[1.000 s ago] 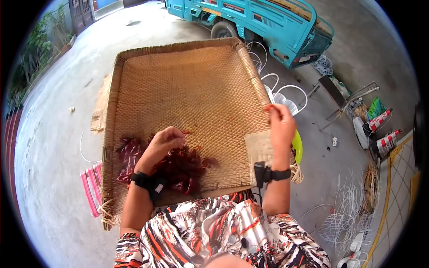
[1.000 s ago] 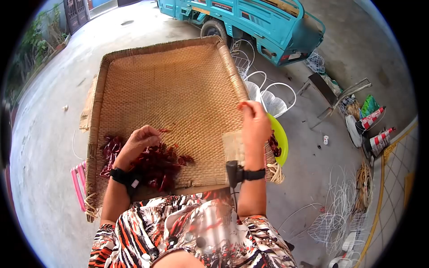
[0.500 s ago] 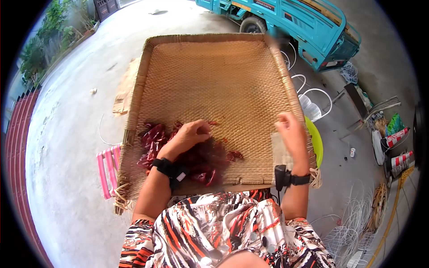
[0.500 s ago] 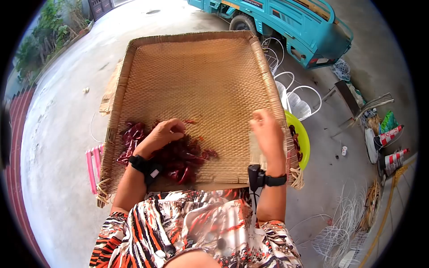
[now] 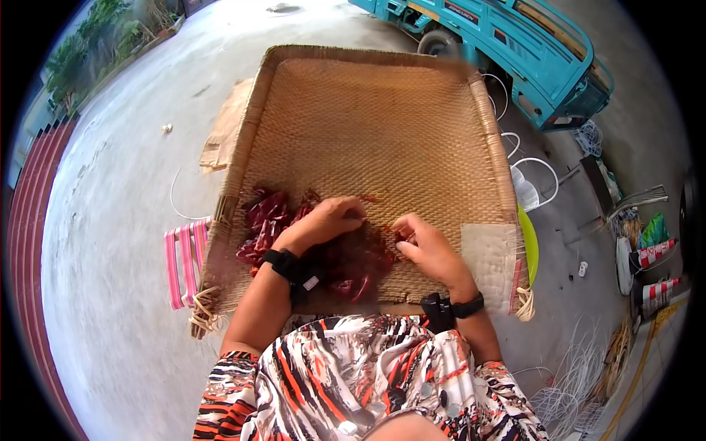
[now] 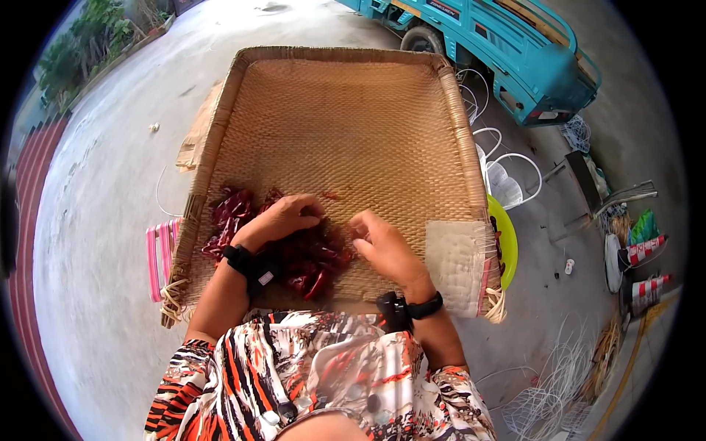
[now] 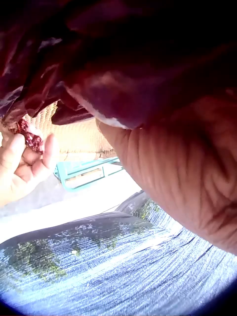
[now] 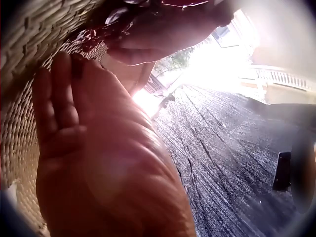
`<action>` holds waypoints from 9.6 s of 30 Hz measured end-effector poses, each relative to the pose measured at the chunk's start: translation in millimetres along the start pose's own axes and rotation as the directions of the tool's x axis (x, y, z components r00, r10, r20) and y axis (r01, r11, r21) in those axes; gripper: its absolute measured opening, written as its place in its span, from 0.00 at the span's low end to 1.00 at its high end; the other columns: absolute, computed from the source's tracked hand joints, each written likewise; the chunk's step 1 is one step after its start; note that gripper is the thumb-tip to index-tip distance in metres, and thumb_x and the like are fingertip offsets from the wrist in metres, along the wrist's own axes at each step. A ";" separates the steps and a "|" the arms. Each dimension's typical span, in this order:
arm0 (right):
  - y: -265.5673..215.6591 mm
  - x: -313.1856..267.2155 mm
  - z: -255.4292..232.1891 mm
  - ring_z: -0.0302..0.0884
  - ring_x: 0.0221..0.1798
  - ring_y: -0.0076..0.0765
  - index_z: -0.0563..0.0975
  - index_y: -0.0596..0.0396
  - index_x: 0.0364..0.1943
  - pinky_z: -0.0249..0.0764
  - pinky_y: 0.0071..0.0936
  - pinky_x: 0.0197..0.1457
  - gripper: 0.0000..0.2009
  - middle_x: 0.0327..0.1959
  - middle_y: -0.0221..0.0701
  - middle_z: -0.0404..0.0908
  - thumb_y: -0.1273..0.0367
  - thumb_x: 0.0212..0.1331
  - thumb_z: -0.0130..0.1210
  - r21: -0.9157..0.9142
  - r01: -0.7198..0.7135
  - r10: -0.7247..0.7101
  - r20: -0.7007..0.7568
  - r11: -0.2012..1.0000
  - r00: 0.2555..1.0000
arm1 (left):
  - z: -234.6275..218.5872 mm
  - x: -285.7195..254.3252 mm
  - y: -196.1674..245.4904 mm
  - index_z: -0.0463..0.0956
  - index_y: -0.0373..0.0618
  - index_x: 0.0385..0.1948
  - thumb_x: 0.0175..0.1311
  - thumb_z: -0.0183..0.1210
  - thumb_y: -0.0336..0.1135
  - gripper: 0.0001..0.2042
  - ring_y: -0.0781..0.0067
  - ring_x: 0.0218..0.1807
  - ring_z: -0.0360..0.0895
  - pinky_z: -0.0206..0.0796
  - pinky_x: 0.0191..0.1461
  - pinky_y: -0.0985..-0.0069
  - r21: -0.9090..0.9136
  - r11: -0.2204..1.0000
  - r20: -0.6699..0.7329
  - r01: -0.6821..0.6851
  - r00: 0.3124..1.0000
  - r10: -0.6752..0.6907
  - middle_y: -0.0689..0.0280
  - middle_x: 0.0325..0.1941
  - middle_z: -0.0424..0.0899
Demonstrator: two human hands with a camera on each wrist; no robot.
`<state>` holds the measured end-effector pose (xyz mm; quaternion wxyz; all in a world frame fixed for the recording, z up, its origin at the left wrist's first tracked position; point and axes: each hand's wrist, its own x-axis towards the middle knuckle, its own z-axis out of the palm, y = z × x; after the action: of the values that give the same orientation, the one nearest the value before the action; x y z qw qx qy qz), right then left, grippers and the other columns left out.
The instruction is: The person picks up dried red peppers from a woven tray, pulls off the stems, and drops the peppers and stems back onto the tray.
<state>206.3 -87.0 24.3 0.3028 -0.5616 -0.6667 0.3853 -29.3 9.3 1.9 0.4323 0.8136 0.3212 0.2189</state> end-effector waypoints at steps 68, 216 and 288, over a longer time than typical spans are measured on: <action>-18.1 36.7 24.4 0.76 0.38 0.19 0.78 0.59 0.39 0.74 0.23 0.41 0.05 0.34 0.27 0.81 0.74 0.62 0.56 0.252 0.093 -0.068 -0.105 0.963 0.992 | -8.1 1.6 24.5 0.75 0.43 0.34 0.64 0.62 0.37 0.09 0.82 0.29 0.77 0.73 0.36 0.82 -0.776 0.625 -0.060 0.087 0.976 -0.210 0.69 0.30 0.81; 64.7 -27.7 -128.2 0.75 0.34 0.29 0.76 0.62 0.49 0.74 0.26 0.40 0.19 0.44 0.32 0.82 0.60 0.63 0.57 0.652 0.636 0.266 -0.581 -0.413 0.769 | -44.7 -28.8 -8.4 0.81 0.43 0.29 0.51 0.64 0.43 0.13 0.52 0.40 0.79 0.72 0.43 0.61 0.550 0.731 -0.258 0.404 0.915 -0.311 0.55 0.31 0.83; -22.2 24.2 12.8 0.70 0.27 0.13 0.77 0.56 0.44 0.69 0.15 0.31 0.07 0.29 0.22 0.78 0.70 0.66 0.54 0.483 0.025 -0.030 0.003 0.875 1.000 | -13.9 2.1 39.5 0.72 0.38 0.45 0.67 0.58 0.35 0.12 0.80 0.35 0.78 0.73 0.37 0.81 -0.647 0.762 -0.039 0.010 0.998 -0.046 0.66 0.34 0.80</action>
<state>179.6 -67.1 35.9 0.4350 -0.4568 -0.5590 0.5381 -23.5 2.1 42.8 0.6808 0.6040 0.2496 0.3307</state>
